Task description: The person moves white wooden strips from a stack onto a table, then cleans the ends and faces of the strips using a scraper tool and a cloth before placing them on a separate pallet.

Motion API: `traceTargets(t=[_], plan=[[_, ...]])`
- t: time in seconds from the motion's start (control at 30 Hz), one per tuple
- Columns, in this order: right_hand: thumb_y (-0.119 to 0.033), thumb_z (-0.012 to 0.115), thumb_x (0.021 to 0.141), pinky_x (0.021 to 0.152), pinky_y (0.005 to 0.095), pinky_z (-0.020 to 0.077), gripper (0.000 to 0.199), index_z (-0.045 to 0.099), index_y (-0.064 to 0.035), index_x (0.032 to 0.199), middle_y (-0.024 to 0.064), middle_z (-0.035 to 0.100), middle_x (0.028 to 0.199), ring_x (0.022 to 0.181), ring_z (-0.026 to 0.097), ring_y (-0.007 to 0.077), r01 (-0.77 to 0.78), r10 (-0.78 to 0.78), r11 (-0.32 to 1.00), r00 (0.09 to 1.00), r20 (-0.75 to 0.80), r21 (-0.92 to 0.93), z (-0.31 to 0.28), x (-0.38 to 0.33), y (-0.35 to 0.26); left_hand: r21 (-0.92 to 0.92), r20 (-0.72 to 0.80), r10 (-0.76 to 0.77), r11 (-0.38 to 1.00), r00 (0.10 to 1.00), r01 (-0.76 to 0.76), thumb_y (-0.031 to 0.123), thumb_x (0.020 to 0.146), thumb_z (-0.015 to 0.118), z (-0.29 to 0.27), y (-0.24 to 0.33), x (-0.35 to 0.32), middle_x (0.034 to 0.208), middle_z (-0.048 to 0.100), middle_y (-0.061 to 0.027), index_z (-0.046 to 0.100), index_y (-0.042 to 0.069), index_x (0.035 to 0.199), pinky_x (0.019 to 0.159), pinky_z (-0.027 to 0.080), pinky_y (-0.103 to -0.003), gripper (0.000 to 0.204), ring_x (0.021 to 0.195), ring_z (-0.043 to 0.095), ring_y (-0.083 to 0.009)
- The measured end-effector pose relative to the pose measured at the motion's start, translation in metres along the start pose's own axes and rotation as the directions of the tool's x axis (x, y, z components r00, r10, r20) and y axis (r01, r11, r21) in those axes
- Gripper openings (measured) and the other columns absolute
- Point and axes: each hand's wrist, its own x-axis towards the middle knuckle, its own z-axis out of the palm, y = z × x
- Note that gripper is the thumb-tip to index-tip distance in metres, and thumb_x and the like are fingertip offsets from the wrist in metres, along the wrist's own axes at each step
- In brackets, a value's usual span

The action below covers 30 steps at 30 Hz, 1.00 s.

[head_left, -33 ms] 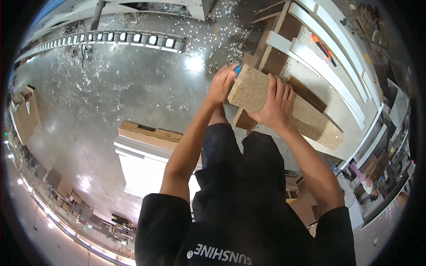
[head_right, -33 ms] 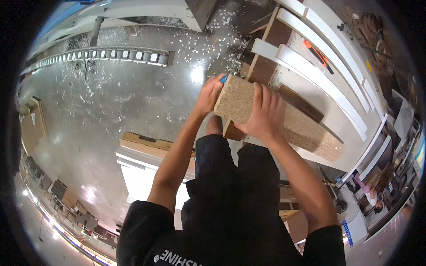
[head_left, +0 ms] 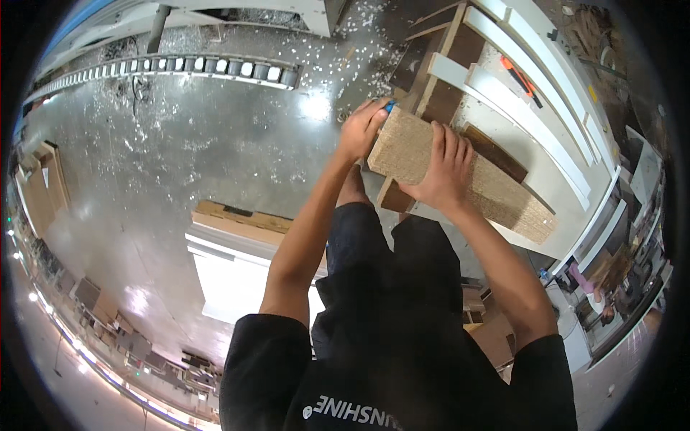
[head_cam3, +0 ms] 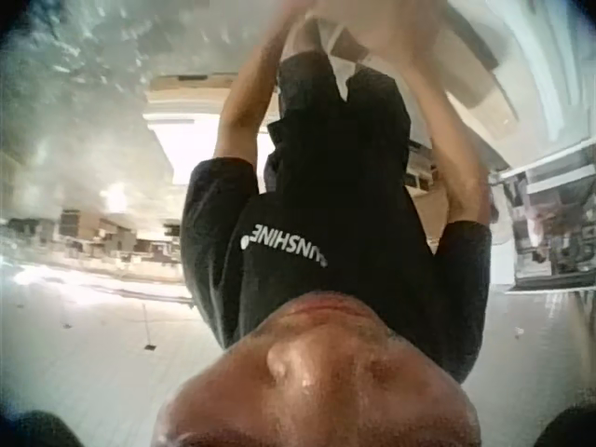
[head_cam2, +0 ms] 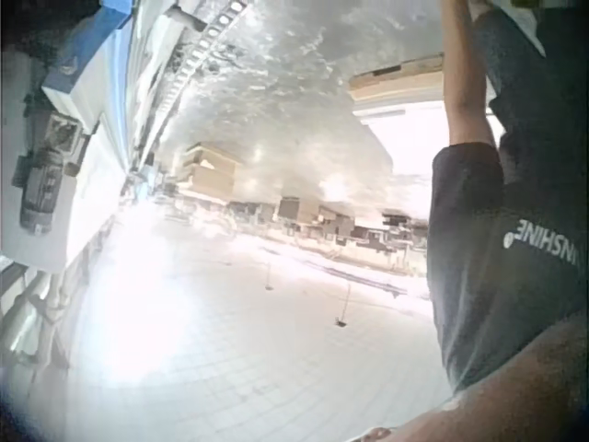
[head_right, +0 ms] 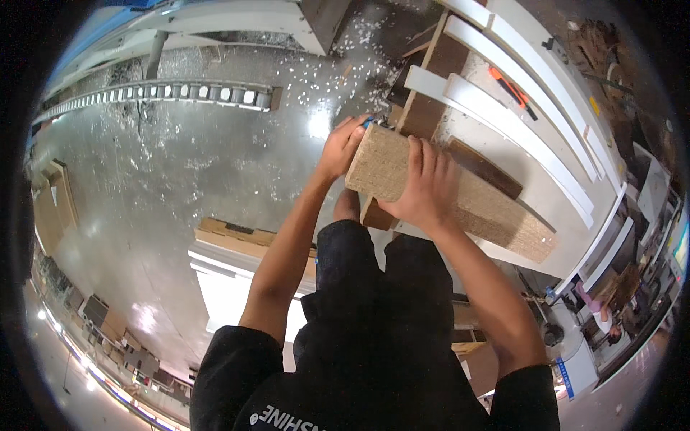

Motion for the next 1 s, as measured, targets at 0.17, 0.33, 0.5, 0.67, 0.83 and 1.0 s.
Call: traceTargets(t=[0.17,0.33,0.5,0.67,0.83,1.0], plan=[[-0.060,0.093,0.061,0.121,0.0618,0.0296,0.133,0.031,0.0010,0.161,0.0219,0.044,0.155,0.142,0.043,0.0426,-0.033,0.033,0.999,0.999,0.004,0.006,0.001,0.001,-0.012,-0.129,-0.101,-0.052,0.991,0.994,0.039,0.034,0.115,0.052,-0.017,-0.025,0.028,0.134,0.072,-0.0218,0.063,0.000,0.145,0.107,0.050,-0.041,0.047,0.125,0.067,-0.0300],[-0.065,0.089,0.067,0.127,0.0635,0.0230,0.131,0.031,0.0044,0.162,0.0274,0.037,0.164,0.154,0.031,0.0465,-0.093,0.080,0.992,0.985,0.150,0.086,0.012,-0.011,-0.008,0.103,-0.316,-0.019,0.993,0.949,0.055,0.035,0.115,0.050,-0.056,0.036,-0.033,0.106,0.069,-0.0075,0.063,-0.004,0.143,0.084,0.052,-0.035,0.049,0.094,0.061,-0.0168],[-0.047,0.085,0.076,0.127,0.0626,0.0260,0.110,0.037,0.0028,0.161,0.0246,0.040,0.166,0.153,0.036,0.0442,-0.052,0.040,0.963,0.998,0.053,0.266,-0.006,-0.018,0.003,0.509,0.075,0.385,0.778,0.920,-0.367,0.021,0.101,0.069,-0.002,0.176,0.004,0.114,0.071,-0.0204,0.070,0.003,0.128,0.091,0.056,-0.046,0.033,0.103,0.070,-0.0407],[-0.057,0.082,0.071,0.129,0.0542,0.0263,0.082,0.072,-0.0035,0.132,0.0203,0.067,0.141,0.143,0.050,0.0386,-0.026,0.026,0.992,1.000,0.003,0.125,0.015,-0.013,0.005,0.581,0.455,0.367,0.569,0.812,-0.582,0.042,0.102,0.068,0.122,0.225,0.059,0.114,0.071,-0.0189,0.069,0.004,0.123,0.086,0.059,-0.050,0.043,0.105,0.071,-0.0419],[-0.046,0.088,0.068,0.130,0.0497,0.0258,0.093,0.062,0.0001,0.145,0.0203,0.055,0.156,0.148,0.046,0.0373,0.010,-0.025,0.978,0.997,0.071,0.208,0.004,-0.087,0.053,0.577,0.690,0.167,0.460,0.704,-0.675,0.046,0.101,0.069,0.236,0.208,0.066,0.112,0.075,-0.0186,0.069,0.008,0.124,0.086,0.060,-0.053,0.045,0.102,0.073,-0.0419],[-0.040,0.090,0.071,0.134,0.0516,0.0214,0.110,0.041,-0.0004,0.161,0.0220,0.039,0.166,0.158,0.033,0.0381,-0.007,0.038,0.987,0.982,-0.185,0.163,-0.035,-0.174,0.142,0.486,0.643,0.506,0.310,0.574,-0.817,0.040,0.099,0.072,0.292,0.223,0.086,0.113,0.076,-0.0175,0.073,0.012,0.127,0.093,0.059,-0.050,0.040,0.104,0.073,-0.0392]])
